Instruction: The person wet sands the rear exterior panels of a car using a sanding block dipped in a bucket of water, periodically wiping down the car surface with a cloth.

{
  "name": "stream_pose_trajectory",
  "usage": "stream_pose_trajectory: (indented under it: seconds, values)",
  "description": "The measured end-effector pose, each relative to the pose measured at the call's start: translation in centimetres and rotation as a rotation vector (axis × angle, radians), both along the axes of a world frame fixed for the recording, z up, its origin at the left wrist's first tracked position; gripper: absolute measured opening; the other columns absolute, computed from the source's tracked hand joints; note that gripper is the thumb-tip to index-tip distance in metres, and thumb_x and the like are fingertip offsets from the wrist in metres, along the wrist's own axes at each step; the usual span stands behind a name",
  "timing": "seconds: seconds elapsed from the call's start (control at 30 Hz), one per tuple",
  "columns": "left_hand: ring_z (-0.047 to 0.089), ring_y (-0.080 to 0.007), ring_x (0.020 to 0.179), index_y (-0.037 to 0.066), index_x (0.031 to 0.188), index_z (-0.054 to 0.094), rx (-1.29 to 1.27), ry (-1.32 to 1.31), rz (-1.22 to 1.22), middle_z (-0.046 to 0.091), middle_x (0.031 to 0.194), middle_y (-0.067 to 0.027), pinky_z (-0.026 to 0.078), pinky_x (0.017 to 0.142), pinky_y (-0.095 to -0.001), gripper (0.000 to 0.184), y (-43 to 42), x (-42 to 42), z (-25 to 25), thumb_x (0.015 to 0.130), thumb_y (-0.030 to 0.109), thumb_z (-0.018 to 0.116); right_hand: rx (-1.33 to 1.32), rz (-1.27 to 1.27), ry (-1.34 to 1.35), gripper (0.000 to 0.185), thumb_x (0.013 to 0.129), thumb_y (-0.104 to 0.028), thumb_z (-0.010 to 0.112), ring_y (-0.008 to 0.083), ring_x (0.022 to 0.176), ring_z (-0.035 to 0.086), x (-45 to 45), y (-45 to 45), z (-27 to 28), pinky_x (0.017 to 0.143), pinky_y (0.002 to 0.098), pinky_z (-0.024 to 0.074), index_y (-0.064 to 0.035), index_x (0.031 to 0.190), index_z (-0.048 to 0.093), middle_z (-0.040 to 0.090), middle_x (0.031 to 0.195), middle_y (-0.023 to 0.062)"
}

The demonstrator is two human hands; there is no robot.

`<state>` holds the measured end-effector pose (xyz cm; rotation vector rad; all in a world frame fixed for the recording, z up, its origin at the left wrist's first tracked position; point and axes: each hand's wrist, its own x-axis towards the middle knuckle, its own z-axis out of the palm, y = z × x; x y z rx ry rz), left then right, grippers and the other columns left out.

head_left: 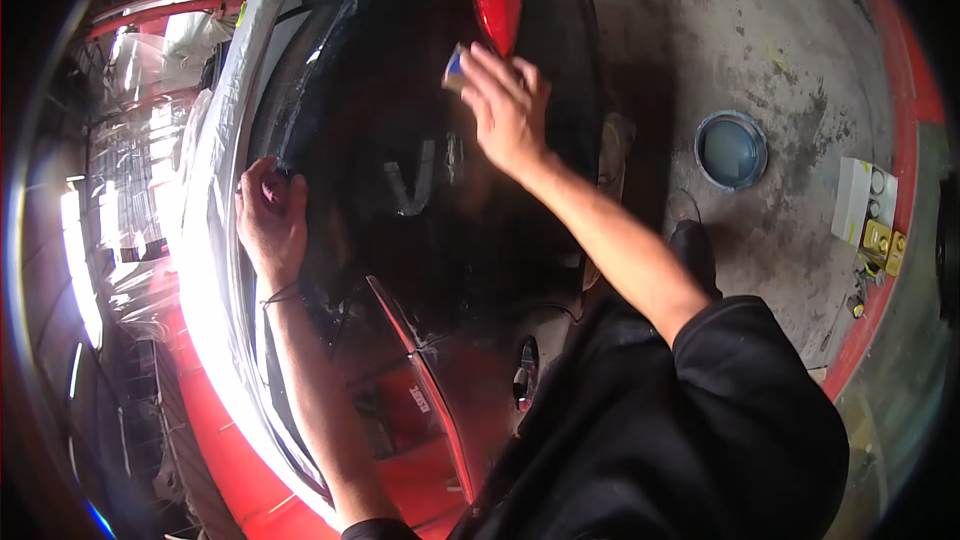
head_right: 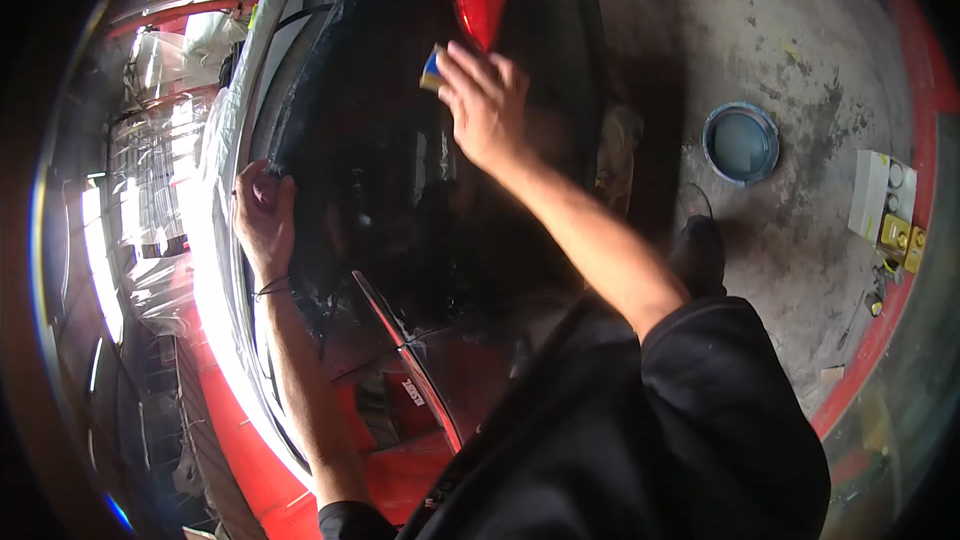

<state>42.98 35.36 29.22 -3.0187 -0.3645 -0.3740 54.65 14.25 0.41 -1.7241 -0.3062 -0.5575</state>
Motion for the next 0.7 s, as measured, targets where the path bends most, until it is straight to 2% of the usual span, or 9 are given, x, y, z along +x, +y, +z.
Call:
stream_pose_trajectory:
  seconds: [0.07, 0.1, 0.2, 0.3, 0.43, 0.5, 0.53, 0.63, 0.7]
  values:
    - [0.069, -0.0268, 0.098, 0.011, 0.14, 0.072, 0.004, -0.006, -0.011, 0.072, 0.102, -0.0074, 0.056, 0.094, -0.0432, 0.043, -0.1, -0.1, 0.0, 0.099, 0.016, 0.085, -0.012, 0.094, -0.058, 0.065, 0.091, -0.019, 0.093, 0.0302, 0.127, 0.061, -4.8, -0.3, -0.1, 0.113, 0.0493, 0.0464, -0.0182, 0.154, 0.075, 0.068, 0.163, -0.0039]
    - [0.069, -0.0272, 0.098, 0.012, 0.14, 0.072, 0.007, -0.008, -0.017, 0.072, 0.101, -0.0074, 0.056, 0.094, -0.0434, 0.043, 0.0, 0.1, 0.0, 0.099, 0.016, 0.085, -0.034, 0.163, -0.047, 0.066, 0.091, -0.022, 0.093, 0.0286, 0.127, 0.06, -6.2, -1.0, 0.2, 0.111, 0.0494, 0.0462, -0.0226, 0.154, 0.075, 0.066, 0.166, -0.0072]
    - [0.069, -0.0283, 0.099, 0.012, 0.14, 0.072, -0.014, -0.019, -0.011, 0.072, 0.101, -0.0074, 0.056, 0.094, -0.0439, 0.044, -0.1, 0.0, -0.1, 0.098, 0.017, 0.086, -0.127, 0.084, -0.041, 0.062, 0.096, -0.03, 0.089, 0.0273, 0.125, 0.06, -1.2, -0.5, 0.2, 0.105, 0.0497, 0.0462, -0.0313, 0.156, 0.074, 0.065, 0.165, -0.0137]
    - [0.07, -0.0293, 0.1, 0.012, 0.14, 0.072, -0.04, -0.009, 0.012, 0.072, 0.102, -0.0075, 0.057, 0.095, -0.0443, 0.044, -0.2, 0.0, 0.0, 0.098, 0.018, 0.086, -0.093, -0.041, 0.011, 0.054, 0.102, -0.032, 0.085, 0.0294, 0.121, 0.063, 4.1, 1.5, 0.9, 0.1, 0.0515, 0.0488, -0.0274, 0.155, 0.074, 0.069, 0.157, -0.0086]
    - [0.07, -0.0284, 0.099, 0.012, 0.14, 0.072, 0.0, -0.016, -0.002, 0.071, 0.103, -0.007, 0.057, 0.095, -0.044, 0.045, -0.3, 0.1, 0.2, 0.098, 0.017, 0.086, -0.031, 0.011, -0.002, 0.053, 0.103, -0.031, 0.083, 0.0314, 0.126, 0.065, -2.7, -0.9, -1.2, 0.105, 0.0519, 0.0498, -0.0195, 0.154, 0.072, 0.068, 0.159, -0.0006]
    - [0.07, -0.0278, 0.099, 0.012, 0.14, 0.072, -0.001, -0.014, -0.007, 0.071, 0.103, -0.0066, 0.057, 0.095, -0.044, 0.045, -0.5, 0.0, 0.1, 0.098, 0.017, 0.086, -0.054, 0.089, 0.022, 0.058, 0.101, -0.021, 0.084, 0.0328, 0.129, 0.064, -6.2, -2.5, -3.4, 0.111, 0.05, 0.0469, -0.0195, 0.158, 0.071, 0.066, 0.165, 0.0041]
    - [0.07, -0.0276, 0.099, 0.012, 0.14, 0.072, -0.009, -0.015, -0.029, 0.071, 0.103, -0.0065, 0.057, 0.094, -0.044, 0.045, -0.1, 0.0, 0.0, 0.098, 0.017, 0.086, -0.048, 0.082, 0.02, 0.057, 0.101, -0.018, 0.084, 0.0334, 0.129, 0.065, -5.3, -2.6, -2.5, 0.111, 0.0512, 0.0471, -0.0195, 0.157, 0.071, 0.067, 0.164, 0.0036]
    - [0.065, -0.0166, 0.089, 0.009, 0.14, 0.072, -0.004, -0.038, -0.046, 0.066, 0.097, -0.0034, 0.056, 0.087, -0.0344, 0.043, -0.5, 0.0, 0.0, 0.099, 0.012, 0.087, -0.083, 0.016, 0.107, 0.05, 0.104, -0.019, 0.081, 0.0372, 0.122, 0.069, 1.9, -0.7, 0.8, 0.106, 0.0521, 0.0507, -0.0161, 0.153, 0.072, 0.072, 0.155, 0.0051]
    - [0.066, -0.0187, 0.091, 0.01, 0.14, 0.073, 0.01, -0.019, -0.029, 0.067, 0.098, -0.0047, 0.057, 0.09, -0.0363, 0.043, -0.6, 0.0, 0.2, 0.099, 0.013, 0.087, -0.033, -0.005, 0.049, 0.049, 0.105, -0.022, 0.081, 0.0365, 0.124, 0.068, 2.2, -0.5, 0.1, 0.105, 0.0525, 0.0515, -0.0154, 0.152, 0.072, 0.071, 0.152, 0.0046]
